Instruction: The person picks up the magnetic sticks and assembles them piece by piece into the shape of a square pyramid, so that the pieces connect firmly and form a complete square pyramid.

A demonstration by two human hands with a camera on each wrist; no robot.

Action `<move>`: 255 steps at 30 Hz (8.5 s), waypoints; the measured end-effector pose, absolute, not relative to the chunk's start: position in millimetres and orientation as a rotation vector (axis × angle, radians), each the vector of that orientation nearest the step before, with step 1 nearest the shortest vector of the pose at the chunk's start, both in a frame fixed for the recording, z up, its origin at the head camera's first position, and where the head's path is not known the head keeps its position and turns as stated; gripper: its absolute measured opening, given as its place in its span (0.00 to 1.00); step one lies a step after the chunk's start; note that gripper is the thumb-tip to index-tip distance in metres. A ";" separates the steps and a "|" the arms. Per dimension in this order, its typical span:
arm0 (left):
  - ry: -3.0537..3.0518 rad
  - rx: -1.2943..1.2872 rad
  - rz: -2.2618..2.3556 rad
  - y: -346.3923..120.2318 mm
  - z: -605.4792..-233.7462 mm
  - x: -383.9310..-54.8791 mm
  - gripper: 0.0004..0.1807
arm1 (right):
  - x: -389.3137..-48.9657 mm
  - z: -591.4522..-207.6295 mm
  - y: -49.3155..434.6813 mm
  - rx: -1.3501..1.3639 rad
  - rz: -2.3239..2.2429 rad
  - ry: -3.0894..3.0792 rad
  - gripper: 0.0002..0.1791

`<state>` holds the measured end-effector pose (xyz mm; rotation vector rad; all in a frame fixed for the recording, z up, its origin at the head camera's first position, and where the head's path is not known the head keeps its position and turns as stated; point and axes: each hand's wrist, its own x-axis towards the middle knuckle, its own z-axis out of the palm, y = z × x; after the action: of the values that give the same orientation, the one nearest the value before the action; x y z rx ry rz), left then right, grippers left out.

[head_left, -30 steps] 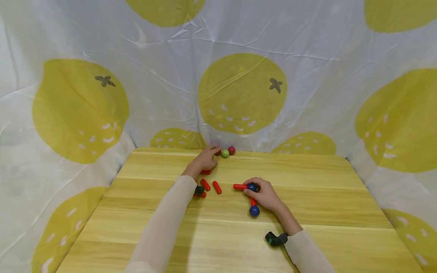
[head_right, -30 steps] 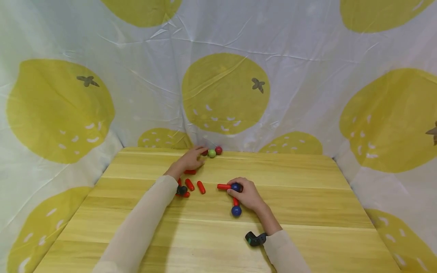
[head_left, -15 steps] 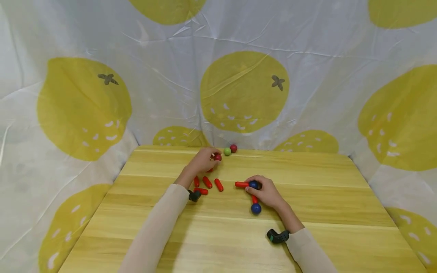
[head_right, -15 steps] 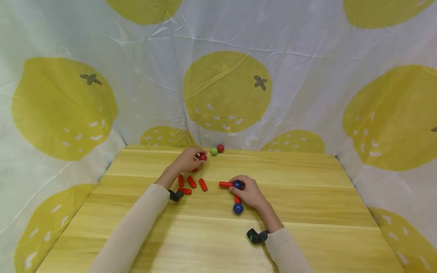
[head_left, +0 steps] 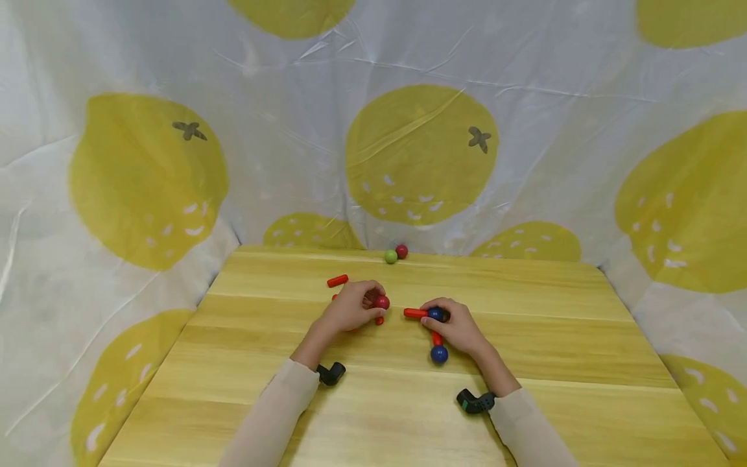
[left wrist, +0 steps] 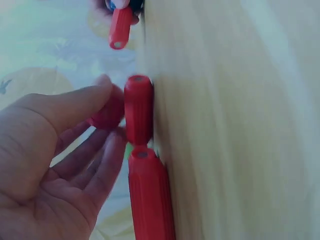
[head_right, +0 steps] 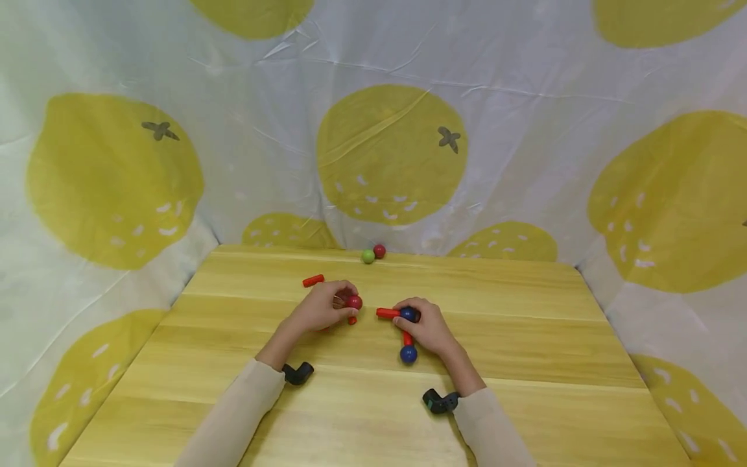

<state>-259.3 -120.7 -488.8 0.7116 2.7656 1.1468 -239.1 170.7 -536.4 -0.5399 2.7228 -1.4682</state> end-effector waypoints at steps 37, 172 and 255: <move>2.689 0.783 1.129 -102.8 -487.4 -243.4 0.17 | -240.2 -530.6 158.0 -0.696 -1.414 2.633 0.12; 2.834 0.658 0.924 -101.6 -482.3 -343.1 0.33 | -235.6 -534.0 179.4 -0.593 -1.455 2.714 0.11; 2.810 0.840 0.976 -88.4 -496.7 -230.7 0.18 | -236.1 -536.0 168.7 -0.748 -1.340 2.706 0.15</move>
<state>-230.7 -88.4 -496.7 0.8405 2.8101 0.9760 -236.1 168.7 -536.0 -0.7478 2.7064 -1.3403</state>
